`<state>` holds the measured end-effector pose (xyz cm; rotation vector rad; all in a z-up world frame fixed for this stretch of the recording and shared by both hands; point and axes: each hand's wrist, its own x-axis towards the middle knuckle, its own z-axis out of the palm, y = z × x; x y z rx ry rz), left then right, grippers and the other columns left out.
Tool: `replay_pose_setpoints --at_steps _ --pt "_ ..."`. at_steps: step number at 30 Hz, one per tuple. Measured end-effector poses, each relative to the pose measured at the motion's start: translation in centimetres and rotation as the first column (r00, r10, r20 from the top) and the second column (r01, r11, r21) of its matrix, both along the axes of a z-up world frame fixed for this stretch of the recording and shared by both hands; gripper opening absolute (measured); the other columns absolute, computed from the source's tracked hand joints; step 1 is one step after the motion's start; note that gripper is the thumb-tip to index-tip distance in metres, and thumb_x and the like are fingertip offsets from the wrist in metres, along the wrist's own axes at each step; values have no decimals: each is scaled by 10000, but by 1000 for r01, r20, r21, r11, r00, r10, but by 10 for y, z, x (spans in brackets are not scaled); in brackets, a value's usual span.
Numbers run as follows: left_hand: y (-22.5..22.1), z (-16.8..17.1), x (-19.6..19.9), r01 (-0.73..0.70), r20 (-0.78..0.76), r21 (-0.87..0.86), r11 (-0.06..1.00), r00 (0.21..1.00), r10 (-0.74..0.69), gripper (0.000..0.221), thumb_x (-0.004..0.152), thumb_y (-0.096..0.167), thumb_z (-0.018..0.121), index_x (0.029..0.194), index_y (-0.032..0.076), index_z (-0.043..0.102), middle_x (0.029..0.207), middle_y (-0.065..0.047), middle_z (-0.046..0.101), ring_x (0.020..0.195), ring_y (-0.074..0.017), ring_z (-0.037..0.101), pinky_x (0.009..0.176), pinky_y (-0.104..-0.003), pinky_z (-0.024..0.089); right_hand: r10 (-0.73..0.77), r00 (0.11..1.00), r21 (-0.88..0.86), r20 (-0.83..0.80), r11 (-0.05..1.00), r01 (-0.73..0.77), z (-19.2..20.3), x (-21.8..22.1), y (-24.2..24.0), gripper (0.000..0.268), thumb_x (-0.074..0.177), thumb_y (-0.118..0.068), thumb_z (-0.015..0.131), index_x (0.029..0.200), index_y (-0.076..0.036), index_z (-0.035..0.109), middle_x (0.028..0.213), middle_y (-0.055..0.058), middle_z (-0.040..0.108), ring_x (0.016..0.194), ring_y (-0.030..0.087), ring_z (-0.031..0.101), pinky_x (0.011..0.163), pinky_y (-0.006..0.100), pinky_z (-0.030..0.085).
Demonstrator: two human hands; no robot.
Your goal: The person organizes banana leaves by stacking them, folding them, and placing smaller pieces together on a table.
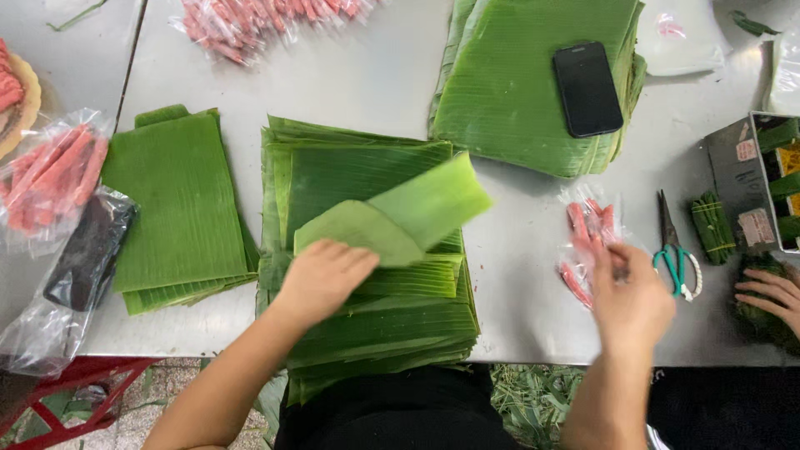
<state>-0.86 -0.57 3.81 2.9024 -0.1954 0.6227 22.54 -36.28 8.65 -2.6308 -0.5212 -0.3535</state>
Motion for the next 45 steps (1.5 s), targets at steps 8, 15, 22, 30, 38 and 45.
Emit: replay_pose_setpoints --at_steps 8,15,22,30,38,45 --pt "-34 -24 -12 -64 -142 61 996 987 72 320 805 178 605 1113 104 652 1056 -55 679 961 -227 649 774 -352 507 884 466 -52 40 468 -882 -44 -55 128 352 843 -126 710 1195 -133 690 1181 55 758 1120 281 692 921 467 525" --pt "-3 -28 16 -217 -447 -27 976 876 183 184 929 289 628 1057 160 656 980 -33 669 963 -259 626 860 -445 472 840 504 58 -199 524 -850 -63 -41 155 173 920 -242 742 1058 -138 741 1070 40 719 1039 262 653 916 407 534" --pt "-15 -35 26 -50 -237 63 997 969 64 207 931 317 673 969 118 633 900 -74 653 954 -297 622 908 -470 458 870 492 -143 -23 485 -863 -72 -68 166 320 858 -149 706 1162 -54 736 1091 82 702 1039 294 640 890 439 514" --pt "11 -52 21 -372 -336 -306 876 903 266 129 912 215 662 1010 132 671 931 -74 640 909 -290 631 758 -421 510 781 507 188 -365 595 -781 -81 -29 173 207 943 -227 721 1131 -145 752 1090 52 729 1047 285 663 906 410 536" --pt "15 -43 10 -156 -56 47 987 986 158 273 810 101 648 1080 70 672 934 -65 634 927 -278 627 859 -423 537 866 500 -263 -21 478 -838 -71 -36 163 390 882 -147 684 1264 -89 731 1117 74 695 1047 275 622 868 426 512" --pt "28 -46 24 -205 20 -85 975 978 207 225 828 181 630 1030 81 626 946 -106 630 942 -319 631 818 -419 535 756 652 -123 -55 643 -756 -86 -21 169 257 989 -184 678 1242 -137 676 1190 39 694 1146 258 621 998 413 501"
